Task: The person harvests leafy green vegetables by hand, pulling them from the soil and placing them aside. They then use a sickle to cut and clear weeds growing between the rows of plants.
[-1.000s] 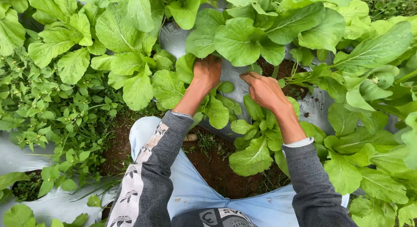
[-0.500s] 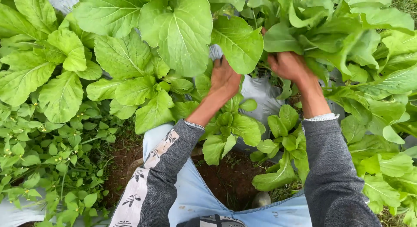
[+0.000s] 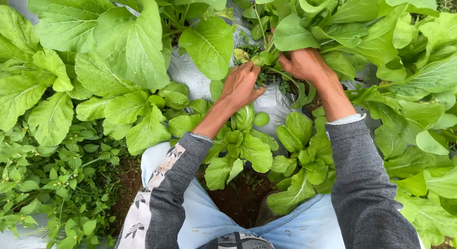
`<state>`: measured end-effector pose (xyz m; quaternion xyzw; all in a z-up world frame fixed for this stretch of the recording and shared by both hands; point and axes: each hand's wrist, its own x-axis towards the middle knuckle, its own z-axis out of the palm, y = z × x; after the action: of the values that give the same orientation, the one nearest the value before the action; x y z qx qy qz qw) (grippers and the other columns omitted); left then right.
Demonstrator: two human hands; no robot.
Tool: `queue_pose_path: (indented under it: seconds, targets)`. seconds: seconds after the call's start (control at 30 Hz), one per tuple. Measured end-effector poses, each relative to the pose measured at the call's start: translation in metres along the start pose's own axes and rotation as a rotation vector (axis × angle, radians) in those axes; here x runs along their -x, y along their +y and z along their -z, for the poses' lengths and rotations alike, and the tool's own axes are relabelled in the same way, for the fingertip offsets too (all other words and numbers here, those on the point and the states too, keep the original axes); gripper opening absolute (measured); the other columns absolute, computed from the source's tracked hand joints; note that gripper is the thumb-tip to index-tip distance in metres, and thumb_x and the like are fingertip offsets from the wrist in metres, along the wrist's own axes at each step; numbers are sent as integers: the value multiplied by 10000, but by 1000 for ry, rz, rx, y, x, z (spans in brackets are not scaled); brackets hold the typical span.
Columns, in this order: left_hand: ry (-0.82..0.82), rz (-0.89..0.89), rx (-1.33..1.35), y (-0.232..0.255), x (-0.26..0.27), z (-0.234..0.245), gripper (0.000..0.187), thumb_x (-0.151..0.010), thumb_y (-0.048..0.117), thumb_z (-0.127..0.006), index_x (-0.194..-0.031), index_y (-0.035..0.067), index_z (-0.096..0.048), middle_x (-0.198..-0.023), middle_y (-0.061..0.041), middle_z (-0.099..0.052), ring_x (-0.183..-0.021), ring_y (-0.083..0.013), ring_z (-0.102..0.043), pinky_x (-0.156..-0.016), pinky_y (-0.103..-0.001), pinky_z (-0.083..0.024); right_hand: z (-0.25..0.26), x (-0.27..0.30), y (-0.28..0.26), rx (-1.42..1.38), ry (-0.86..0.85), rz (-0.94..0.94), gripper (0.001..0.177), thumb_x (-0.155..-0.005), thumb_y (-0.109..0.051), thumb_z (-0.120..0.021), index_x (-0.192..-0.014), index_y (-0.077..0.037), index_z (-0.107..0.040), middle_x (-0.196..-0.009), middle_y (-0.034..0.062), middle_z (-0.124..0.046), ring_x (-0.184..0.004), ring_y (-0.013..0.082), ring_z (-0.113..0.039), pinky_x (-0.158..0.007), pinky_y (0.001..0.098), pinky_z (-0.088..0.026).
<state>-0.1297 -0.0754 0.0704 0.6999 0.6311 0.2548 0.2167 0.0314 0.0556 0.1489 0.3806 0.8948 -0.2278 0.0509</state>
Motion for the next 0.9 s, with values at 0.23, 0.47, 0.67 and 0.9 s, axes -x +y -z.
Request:
queue_pose_path:
  seconds: [0.23, 0.47, 0.67, 0.9]
  targets:
    - [71, 139, 95, 1, -10, -18, 180, -796, -85, -514, -946, -19, -589, -803, -104, -587, -630, -252, -566, -561, -392, -558, 5, 4, 8, -67, -156, -114, 280, -1129, -255, -527, -915, -98, -435, -633, -5, -297, -457, 159, -298, -438, 324, -359]
    - [-44, 421, 435, 11, -10, 7, 264, -833, 5, -396, -636, 173, -343, -588, 24, -406, -471, -102, -289, -464, -312, -399, -4, -2, 26, -45, -139, -86, 428, -1129, -337, -544, -789, -126, -392, -594, 2, -300, -449, 185, -313, -451, 356, -349]
    - [14, 26, 127, 13, -24, 5, 306, -819, -273, -490, -934, -72, -691, -935, -218, -711, -674, -297, -706, -536, -373, -677, -6, -4, 33, -48, -99, 18, 305, -1117, -297, -549, -913, -72, -518, -642, 92, -505, -493, 241, -458, -513, 384, -437]
    - [-83, -75, -103, 27, -26, -12, 208, -867, 205, -836, -870, 25, -731, -948, -92, -635, -892, -314, -616, -726, -459, -640, -7, -8, 40, -17, -121, -2, 451, -1122, -354, -528, -847, -30, -677, -645, 119, -628, -483, 244, -509, -491, 382, -408]
